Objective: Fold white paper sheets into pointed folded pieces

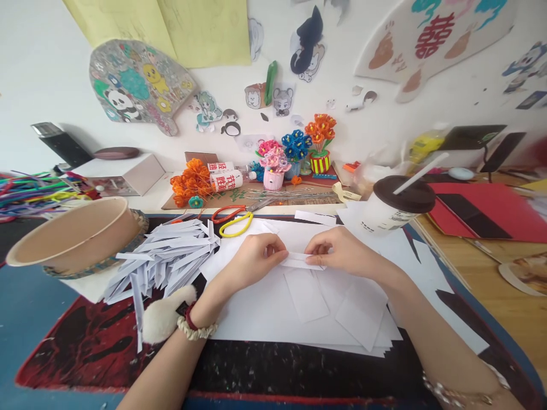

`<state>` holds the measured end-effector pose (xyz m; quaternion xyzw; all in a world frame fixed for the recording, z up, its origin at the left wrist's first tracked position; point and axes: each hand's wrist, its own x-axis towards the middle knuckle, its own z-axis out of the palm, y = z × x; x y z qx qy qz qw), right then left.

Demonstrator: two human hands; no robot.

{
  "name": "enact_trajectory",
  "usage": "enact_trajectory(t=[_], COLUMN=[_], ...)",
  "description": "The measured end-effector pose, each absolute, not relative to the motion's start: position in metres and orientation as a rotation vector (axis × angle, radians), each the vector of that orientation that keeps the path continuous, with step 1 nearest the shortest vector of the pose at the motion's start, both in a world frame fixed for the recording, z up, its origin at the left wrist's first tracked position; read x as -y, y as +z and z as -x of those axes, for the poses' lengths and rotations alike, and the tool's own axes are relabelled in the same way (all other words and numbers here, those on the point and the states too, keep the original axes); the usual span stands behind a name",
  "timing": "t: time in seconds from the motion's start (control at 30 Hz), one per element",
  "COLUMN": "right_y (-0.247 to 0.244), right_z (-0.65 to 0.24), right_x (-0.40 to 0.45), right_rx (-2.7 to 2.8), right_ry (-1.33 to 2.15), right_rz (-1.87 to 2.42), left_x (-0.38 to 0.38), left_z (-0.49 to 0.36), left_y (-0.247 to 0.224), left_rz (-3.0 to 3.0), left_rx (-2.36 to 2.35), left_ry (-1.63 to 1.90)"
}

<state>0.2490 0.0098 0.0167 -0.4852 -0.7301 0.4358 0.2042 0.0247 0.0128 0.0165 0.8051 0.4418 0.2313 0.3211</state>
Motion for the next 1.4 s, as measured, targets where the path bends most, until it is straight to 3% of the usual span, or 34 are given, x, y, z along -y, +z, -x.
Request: enact_trajectory(t=[0.57,0.8,1.0,1.2,1.4], right_y=[0.010,-0.001,-0.015,-0.026,-0.028], right_z=[-0.256,-0.251,-0.253,-0.259,-0.263], right_x=[-0.002,0.025,0.047,0.059,0.066], right_rx=[2.391,2.559,2.588,2.442,2.266], right_ry=[0.758,0.022,-0.289,-0.222,-0.022], right_rz=[1.268,1.199,1.168,1.254,1.375], left_x=[0.000,0.007,0.029,0.048,0.046], left_z=[-0.031,-0.035,-0.035,-0.029,-0.027], left_y=[0.005,0.011,0.015,0.007,0.003], left_rz=[-2.699,-3.064,-3.251,-3.222,-3.057], left_rx=[-1.030,-1.016,-1.018,-1.193,-1.363], left_ry=[0.423,0.221,0.013,-0.008,0.219])
